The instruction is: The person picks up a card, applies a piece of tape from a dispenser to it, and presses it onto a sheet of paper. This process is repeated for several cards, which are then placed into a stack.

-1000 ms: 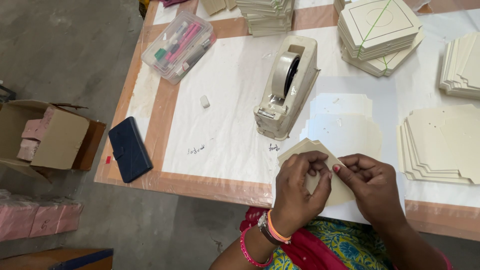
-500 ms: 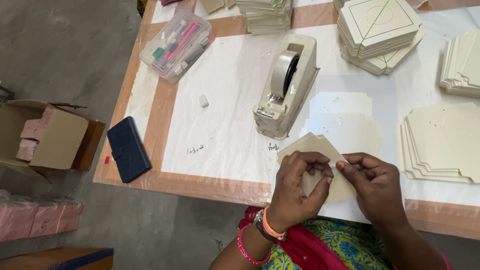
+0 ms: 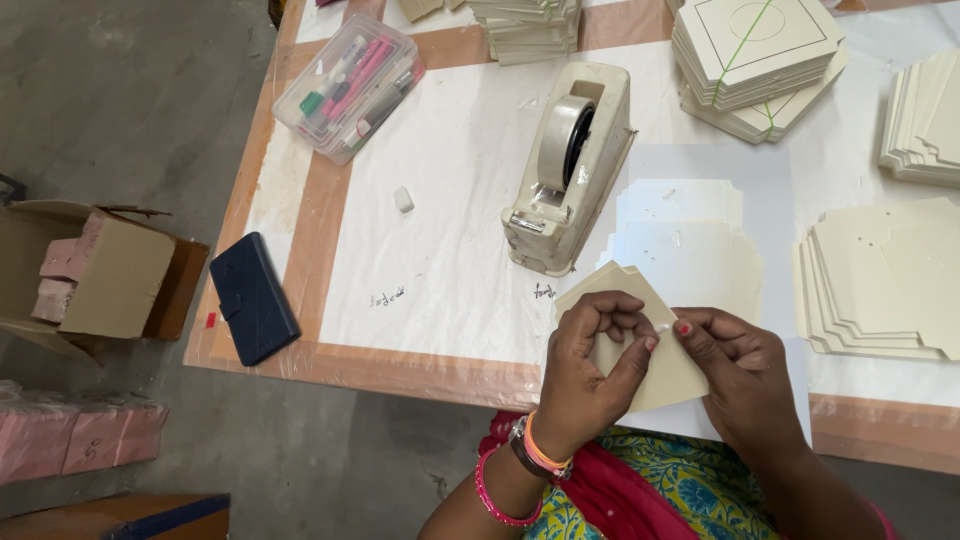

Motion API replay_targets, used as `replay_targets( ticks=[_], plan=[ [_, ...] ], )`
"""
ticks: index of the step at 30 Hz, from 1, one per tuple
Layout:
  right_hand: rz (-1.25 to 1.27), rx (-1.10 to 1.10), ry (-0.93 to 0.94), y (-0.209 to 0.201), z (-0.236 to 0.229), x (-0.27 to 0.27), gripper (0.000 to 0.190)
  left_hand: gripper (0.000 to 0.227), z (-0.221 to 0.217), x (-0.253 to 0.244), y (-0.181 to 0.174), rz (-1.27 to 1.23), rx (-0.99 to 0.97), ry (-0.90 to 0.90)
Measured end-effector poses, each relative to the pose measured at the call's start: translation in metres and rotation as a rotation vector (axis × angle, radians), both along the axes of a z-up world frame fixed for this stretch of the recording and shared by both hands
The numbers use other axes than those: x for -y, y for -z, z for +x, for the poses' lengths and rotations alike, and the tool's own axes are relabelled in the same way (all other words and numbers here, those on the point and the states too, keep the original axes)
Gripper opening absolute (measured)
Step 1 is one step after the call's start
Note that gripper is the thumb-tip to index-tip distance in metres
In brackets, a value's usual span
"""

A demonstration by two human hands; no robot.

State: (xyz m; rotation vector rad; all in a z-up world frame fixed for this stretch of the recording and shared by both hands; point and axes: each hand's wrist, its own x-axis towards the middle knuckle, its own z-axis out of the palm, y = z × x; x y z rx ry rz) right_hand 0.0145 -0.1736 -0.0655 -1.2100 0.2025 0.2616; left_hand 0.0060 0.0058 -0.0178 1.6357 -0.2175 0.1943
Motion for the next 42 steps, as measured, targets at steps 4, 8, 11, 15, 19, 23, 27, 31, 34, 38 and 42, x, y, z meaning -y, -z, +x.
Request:
replay_targets(
  ticks=[4,8,11,15,19,23,27,31,34,38,42],
  plan=[
    [0.006,0.009,0.011,0.005,-0.003,-0.001,0.029,0.03,0.001,0.003,-0.001,-0.006,-0.031,-0.039],
    [-0.077,0.053,-0.006,-0.005,-0.003,-0.006,0.028,0.029,0.0,0.004,-0.002,0.027,-0.038,-0.062],
    [-0.214,0.114,-0.032,-0.013,-0.003,-0.01,0.029,0.027,-0.001,0.004,-0.003,0.072,-0.019,-0.076],
    [-0.281,0.17,-0.053,-0.013,-0.004,-0.009,0.033,0.025,-0.002,0.003,-0.004,0.098,-0.005,-0.075],
    [-0.26,0.134,-0.024,-0.003,-0.004,-0.008,0.03,0.026,-0.003,0.002,-0.007,0.153,0.041,-0.078],
    [-0.245,0.127,0.007,-0.004,-0.005,-0.01,0.026,0.026,-0.003,0.002,-0.008,0.164,0.042,-0.078],
    [-0.329,0.163,0.03,0.001,-0.006,-0.01,0.021,0.027,-0.004,0.003,-0.008,0.184,0.052,-0.088],
    [-0.434,0.249,0.089,0.0,-0.005,-0.013,0.019,0.028,-0.005,0.004,-0.009,0.229,0.073,-0.101],
    [-0.473,0.295,0.117,0.004,-0.006,-0.014,0.019,0.028,-0.004,0.003,-0.012,0.274,0.025,-0.097],
    [-0.496,0.307,0.119,0.007,-0.007,-0.017,0.02,0.028,-0.002,0.002,-0.017,0.315,-0.03,-0.108],
    [-0.506,0.36,0.116,0.01,-0.009,-0.02,0.02,0.03,-0.002,0.003,-0.02,0.337,-0.042,-0.131]
  ],
)
